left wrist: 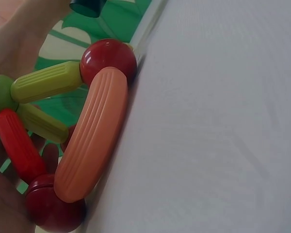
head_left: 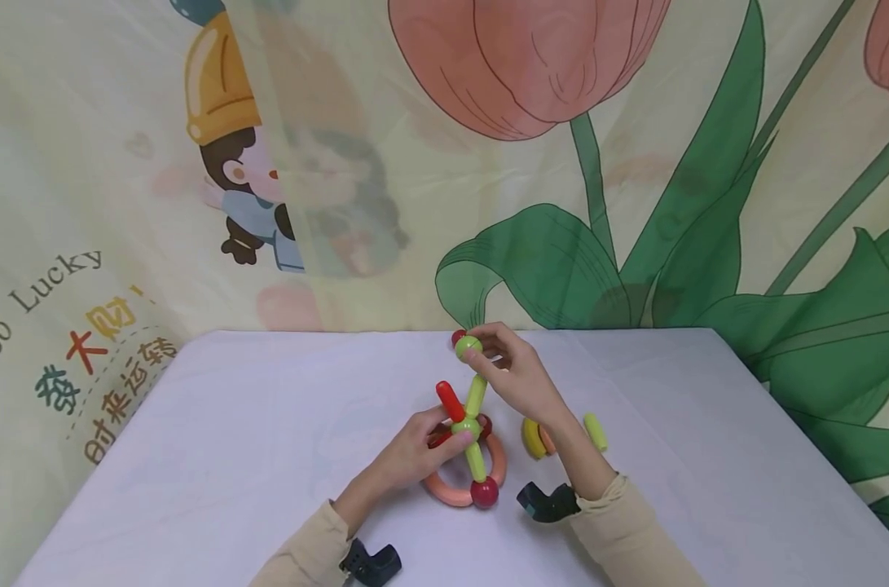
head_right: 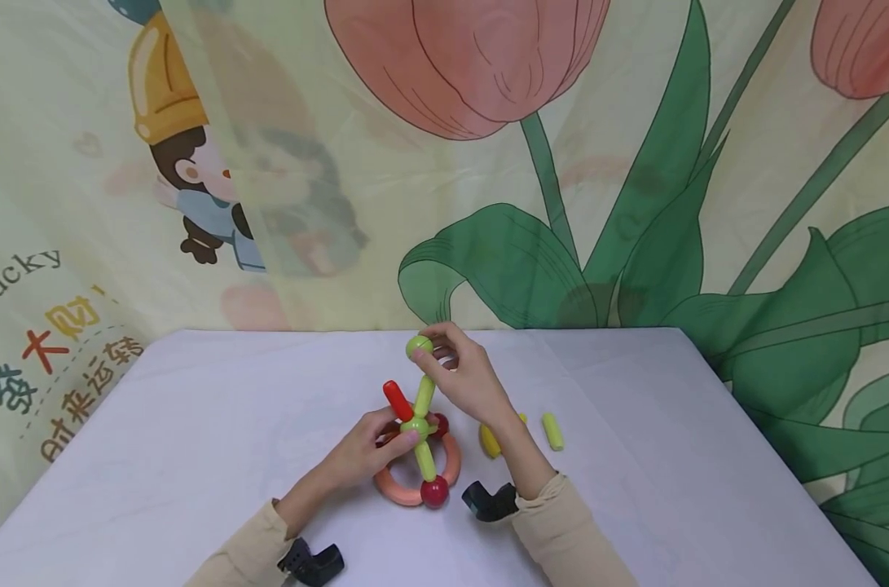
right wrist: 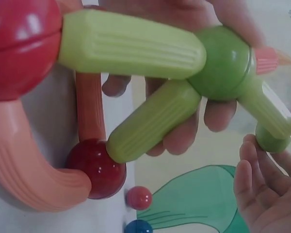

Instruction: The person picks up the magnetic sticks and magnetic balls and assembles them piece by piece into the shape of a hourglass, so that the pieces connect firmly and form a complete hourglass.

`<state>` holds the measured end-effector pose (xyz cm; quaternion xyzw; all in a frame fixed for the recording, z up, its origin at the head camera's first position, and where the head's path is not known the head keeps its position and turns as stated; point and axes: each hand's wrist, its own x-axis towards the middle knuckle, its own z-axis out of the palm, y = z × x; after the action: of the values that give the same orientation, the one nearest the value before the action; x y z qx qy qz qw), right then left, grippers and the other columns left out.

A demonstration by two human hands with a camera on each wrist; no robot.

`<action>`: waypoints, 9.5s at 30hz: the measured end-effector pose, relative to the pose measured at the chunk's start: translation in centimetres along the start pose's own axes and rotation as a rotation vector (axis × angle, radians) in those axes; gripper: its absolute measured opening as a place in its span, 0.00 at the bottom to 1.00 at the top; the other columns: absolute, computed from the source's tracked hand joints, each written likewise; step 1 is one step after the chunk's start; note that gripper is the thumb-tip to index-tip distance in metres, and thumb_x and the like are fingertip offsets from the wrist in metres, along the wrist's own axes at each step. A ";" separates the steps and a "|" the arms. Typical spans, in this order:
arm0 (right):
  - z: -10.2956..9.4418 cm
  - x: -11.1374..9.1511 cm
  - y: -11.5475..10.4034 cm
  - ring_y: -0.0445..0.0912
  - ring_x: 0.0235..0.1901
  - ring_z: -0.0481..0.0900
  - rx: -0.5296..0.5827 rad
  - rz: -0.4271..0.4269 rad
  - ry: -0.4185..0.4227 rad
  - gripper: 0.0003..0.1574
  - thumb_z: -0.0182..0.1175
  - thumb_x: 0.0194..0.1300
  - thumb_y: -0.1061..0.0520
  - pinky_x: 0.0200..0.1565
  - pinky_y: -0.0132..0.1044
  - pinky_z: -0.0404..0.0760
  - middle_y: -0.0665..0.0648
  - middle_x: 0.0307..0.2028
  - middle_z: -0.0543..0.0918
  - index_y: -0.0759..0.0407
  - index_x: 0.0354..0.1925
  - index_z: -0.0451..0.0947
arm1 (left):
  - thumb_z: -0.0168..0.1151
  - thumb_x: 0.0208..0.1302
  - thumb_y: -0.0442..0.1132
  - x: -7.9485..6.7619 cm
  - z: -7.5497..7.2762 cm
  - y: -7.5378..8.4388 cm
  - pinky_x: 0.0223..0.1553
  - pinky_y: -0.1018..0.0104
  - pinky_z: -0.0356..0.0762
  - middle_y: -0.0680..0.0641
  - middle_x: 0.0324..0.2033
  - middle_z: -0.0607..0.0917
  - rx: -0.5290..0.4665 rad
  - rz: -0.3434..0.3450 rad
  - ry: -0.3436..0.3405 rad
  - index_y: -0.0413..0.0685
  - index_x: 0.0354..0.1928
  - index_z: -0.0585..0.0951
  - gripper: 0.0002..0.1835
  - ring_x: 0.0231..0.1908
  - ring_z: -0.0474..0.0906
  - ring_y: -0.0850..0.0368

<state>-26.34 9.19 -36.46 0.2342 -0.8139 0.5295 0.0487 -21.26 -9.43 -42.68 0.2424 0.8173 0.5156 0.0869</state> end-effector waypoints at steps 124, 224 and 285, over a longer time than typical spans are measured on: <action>-0.5 1.1 3.7 0.49 0.44 0.76 -0.483 0.015 0.052 0.18 0.61 0.61 0.59 0.47 0.44 0.79 0.58 0.45 0.80 0.58 0.50 0.74 | 0.56 0.66 0.47 0.0 0.1 0.5 0.54 0.59 0.75 0.52 0.47 0.80 -0.003 0.074 0.041 0.48 0.53 0.76 0.17 0.51 0.75 0.57; -3.6 -2.5 -0.2 0.39 0.44 0.77 -0.309 -0.215 -0.017 0.23 0.62 0.62 0.52 0.43 0.38 0.80 0.47 0.43 0.82 0.52 0.55 0.71 | 0.52 0.67 0.51 -0.1 0.3 0.2 0.54 0.64 0.74 0.56 0.48 0.78 -0.039 0.036 0.000 0.53 0.56 0.72 0.19 0.51 0.73 0.59; -4.9 -2.4 2.3 0.43 0.50 0.78 -0.279 -0.089 -0.291 0.16 0.53 0.70 0.52 0.51 0.41 0.78 0.49 0.51 0.80 0.48 0.54 0.73 | 0.48 0.71 0.49 -0.1 1.4 1.4 0.57 0.52 0.74 0.49 0.49 0.82 -0.053 0.042 0.108 0.51 0.54 0.73 0.16 0.53 0.78 0.58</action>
<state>-26.02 15.04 -37.02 0.3350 -0.8666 0.3695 -0.0137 -20.19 -7.91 -42.10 0.2288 0.8015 0.5511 0.0384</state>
